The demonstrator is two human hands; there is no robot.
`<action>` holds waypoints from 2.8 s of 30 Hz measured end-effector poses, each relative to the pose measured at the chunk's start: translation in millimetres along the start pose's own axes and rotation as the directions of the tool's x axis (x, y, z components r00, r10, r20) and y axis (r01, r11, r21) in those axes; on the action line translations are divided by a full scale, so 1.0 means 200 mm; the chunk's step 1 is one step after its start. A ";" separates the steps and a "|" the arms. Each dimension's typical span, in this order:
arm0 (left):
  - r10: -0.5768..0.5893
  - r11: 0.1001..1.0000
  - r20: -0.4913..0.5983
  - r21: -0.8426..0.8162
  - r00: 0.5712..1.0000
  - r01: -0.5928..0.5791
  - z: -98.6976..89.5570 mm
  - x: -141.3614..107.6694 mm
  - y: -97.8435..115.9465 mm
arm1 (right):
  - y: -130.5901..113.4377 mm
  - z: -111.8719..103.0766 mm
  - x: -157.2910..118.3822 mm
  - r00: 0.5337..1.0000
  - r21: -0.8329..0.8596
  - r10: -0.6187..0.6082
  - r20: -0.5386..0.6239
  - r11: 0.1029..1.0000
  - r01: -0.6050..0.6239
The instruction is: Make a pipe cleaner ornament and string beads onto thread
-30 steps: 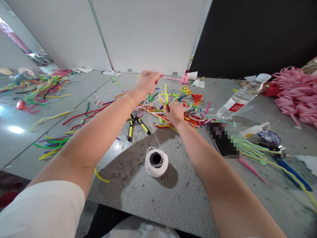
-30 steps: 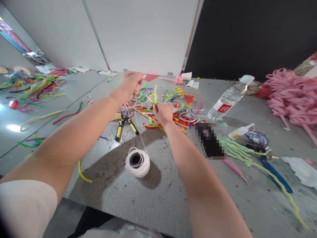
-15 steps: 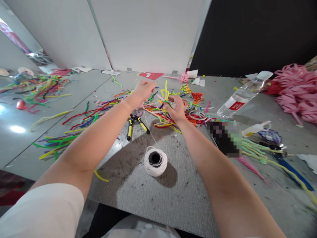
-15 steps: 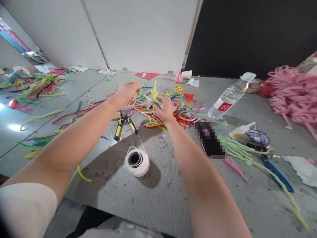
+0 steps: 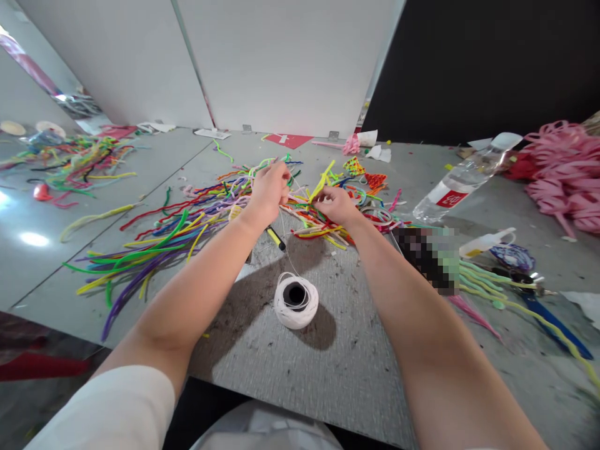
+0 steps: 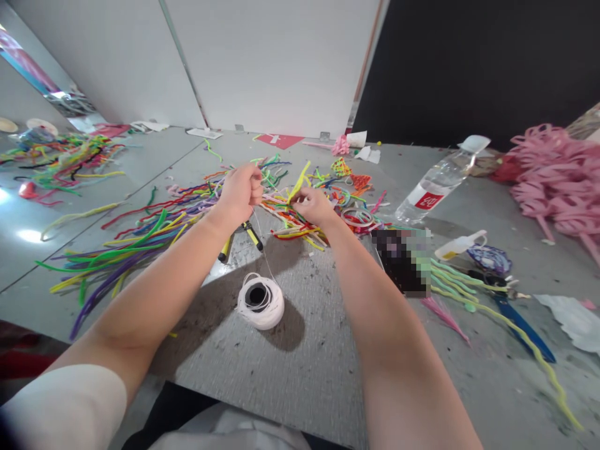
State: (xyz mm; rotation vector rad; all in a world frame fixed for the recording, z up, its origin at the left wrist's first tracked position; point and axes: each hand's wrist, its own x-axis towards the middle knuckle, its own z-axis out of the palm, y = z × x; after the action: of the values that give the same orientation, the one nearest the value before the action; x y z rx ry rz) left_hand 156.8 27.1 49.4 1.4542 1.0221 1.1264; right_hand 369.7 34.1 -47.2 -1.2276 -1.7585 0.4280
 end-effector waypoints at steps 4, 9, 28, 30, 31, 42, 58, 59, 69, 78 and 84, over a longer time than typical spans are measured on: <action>0.000 0.977 -0.001 0.213 1.000 0.000 -0.03 0.03 -0.06 | 0.00 0.01 0.01 1.000 -0.024 -0.004 0.012 1.000 0.005; 0.014 0.870 0.125 0.487 0.992 -0.074 -0.01 0.00 -0.14 | -0.01 0.01 0.01 0.998 -0.053 -0.041 0.040 0.998 0.043; 0.224 0.642 0.350 0.649 0.910 -0.408 0.03 0.05 -0.25 | -0.02 -0.04 0.00 0.998 0.111 0.068 0.012 0.991 -0.069; 0.218 0.647 0.351 0.647 0.911 -0.404 0.02 0.06 -0.25 | -0.01 -0.04 0.00 0.996 0.107 0.086 -0.019 0.991 -0.083; 0.215 0.650 0.351 0.646 0.912 -0.401 0.01 0.06 -0.25 | -0.01 -0.04 0.01 0.995 0.107 0.093 -0.033 0.990 -0.089; 0.251 0.677 0.239 0.650 0.938 -0.347 0.05 0.02 -0.25 | -0.07 -0.06 0.03 0.998 0.131 0.057 -0.005 0.990 -0.056; 0.267 0.731 0.301 0.556 0.916 -0.396 0.06 0.03 -0.27 | -0.17 -0.13 0.04 0.992 -0.159 -0.057 0.110 0.985 0.074; 0.269 0.732 0.300 0.553 0.915 -0.396 0.06 0.04 -0.27 | -0.17 -0.13 0.04 0.990 -0.146 -0.061 0.128 0.986 0.080; 0.216 0.758 0.288 0.553 0.933 -0.346 0.07 0.02 -0.27 | -0.14 -0.10 0.05 0.974 -0.407 -0.209 0.085 0.885 0.226; 0.235 0.733 0.294 0.572 0.926 -0.368 0.08 0.01 -0.23 | -0.09 -0.06 0.01 0.952 -0.513 -0.304 -0.021 0.821 0.251; 0.255 0.753 0.269 0.547 0.929 -0.365 0.09 0.00 -0.24 | -0.08 -0.09 0.04 0.993 -0.099 -0.075 -0.094 0.993 0.065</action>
State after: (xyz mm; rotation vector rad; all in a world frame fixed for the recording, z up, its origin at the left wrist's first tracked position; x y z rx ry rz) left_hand 173.0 30.4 1.5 2.2599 1.0770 0.9096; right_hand 375.2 31.3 -22.8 -1.2287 -1.7495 0.2414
